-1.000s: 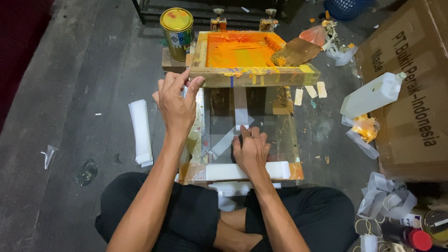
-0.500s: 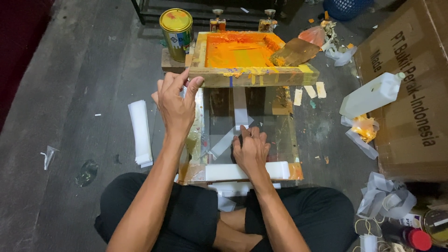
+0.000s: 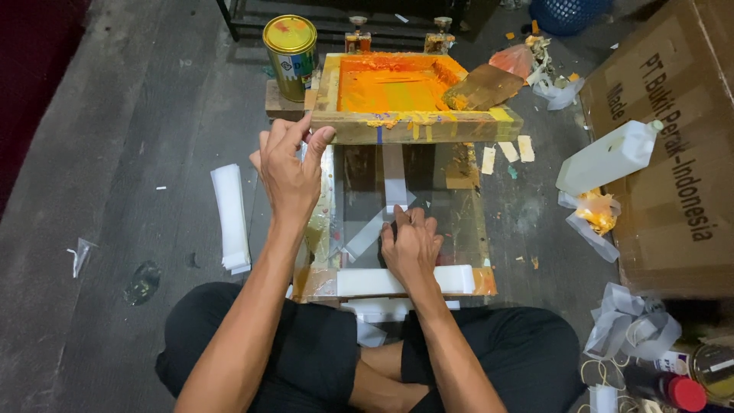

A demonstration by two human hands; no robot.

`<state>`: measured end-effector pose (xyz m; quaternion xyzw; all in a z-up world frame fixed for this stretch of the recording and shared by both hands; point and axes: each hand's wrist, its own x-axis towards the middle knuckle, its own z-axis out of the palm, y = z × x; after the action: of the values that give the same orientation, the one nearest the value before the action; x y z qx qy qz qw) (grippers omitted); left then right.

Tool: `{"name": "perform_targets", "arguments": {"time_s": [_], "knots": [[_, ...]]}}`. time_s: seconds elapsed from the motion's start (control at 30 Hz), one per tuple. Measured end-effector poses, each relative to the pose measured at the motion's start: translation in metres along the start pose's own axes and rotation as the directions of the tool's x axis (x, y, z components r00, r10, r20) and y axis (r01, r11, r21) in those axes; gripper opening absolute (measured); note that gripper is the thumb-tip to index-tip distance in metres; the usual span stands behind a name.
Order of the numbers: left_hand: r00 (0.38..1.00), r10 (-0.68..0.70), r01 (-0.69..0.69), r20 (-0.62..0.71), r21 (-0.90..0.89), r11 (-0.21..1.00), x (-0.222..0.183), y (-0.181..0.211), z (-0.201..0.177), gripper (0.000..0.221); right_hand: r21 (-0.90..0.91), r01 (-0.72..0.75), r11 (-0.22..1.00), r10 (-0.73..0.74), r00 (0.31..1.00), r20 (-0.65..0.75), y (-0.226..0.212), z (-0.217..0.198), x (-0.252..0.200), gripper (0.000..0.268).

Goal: Manually screen printing orange ink onto small white labels using a screen frame and a squeegee.

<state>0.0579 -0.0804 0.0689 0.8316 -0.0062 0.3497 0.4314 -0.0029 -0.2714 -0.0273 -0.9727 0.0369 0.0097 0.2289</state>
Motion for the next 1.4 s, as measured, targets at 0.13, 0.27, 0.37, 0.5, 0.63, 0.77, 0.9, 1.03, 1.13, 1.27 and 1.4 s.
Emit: {"name": "perform_targets", "arguments": {"time_s": [0.13,0.27,0.37,0.5,0.63,0.77,0.9,1.03,1.13,1.27,1.4], "knots": [[1.0,0.025,-0.025,-0.005,0.023,0.999,-0.001,-0.005,0.001,0.039,0.013,0.033,0.999,-0.032,0.997,-0.067,0.001,-0.001,-0.006,0.048],[0.999,0.021,-0.022,0.025,0.03,0.999,-0.008,-0.003,-0.004,0.039,0.056,0.121,0.991,-0.109,0.978,-0.176,0.009,-0.007,-0.021,0.039],[0.997,0.026,-0.03,0.072,0.053,0.998,-0.023,-0.006,-0.007,0.041,0.092,0.149,0.985,-0.129,0.973,-0.19,0.006,-0.027,-0.037,0.035],[0.968,-0.091,0.068,0.235,0.106,0.992,-0.052,-0.01,-0.017,0.045,0.227,0.192,0.955,-0.143,0.966,-0.217,0.001,-0.049,-0.055,0.027],[0.926,-0.152,0.094,0.346,0.18,0.979,-0.083,-0.031,-0.019,0.049,0.272,0.213,0.938,-0.152,0.961,-0.23,-0.001,-0.055,-0.061,0.026],[0.885,-0.21,0.109,0.415,0.255,0.961,-0.097,-0.04,-0.018,0.048,0.302,0.194,0.933,-0.131,0.968,-0.216,-0.001,-0.055,-0.061,0.026],[0.866,-0.226,0.088,0.446,0.309,0.947,-0.101,-0.043,-0.017,0.046,0.317,0.17,0.933,-0.108,0.973,-0.203,-0.001,-0.056,-0.06,0.025],[0.824,-0.273,0.086,0.497,0.366,0.927,-0.104,-0.05,-0.015,0.042,0.349,0.178,0.92,-0.103,0.969,-0.223,-0.003,-0.058,-0.06,0.024],[0.793,-0.273,0.085,0.544,0.345,0.935,-0.097,-0.052,-0.01,0.041,0.383,0.175,0.907,-0.077,0.963,-0.259,0.001,-0.063,-0.054,0.023],[0.764,-0.399,0.261,0.507,0.323,0.91,-0.078,-0.058,0.033,0.063,0.51,0.18,0.841,0.119,0.858,-0.499,0.036,-0.063,-0.015,0.033],[0.794,-0.493,0.357,0.356,0.383,0.852,-0.055,-0.069,0.091,0.073,0.487,0.035,0.873,0.22,0.862,-0.456,0.104,-0.033,0.052,0.069]]}}
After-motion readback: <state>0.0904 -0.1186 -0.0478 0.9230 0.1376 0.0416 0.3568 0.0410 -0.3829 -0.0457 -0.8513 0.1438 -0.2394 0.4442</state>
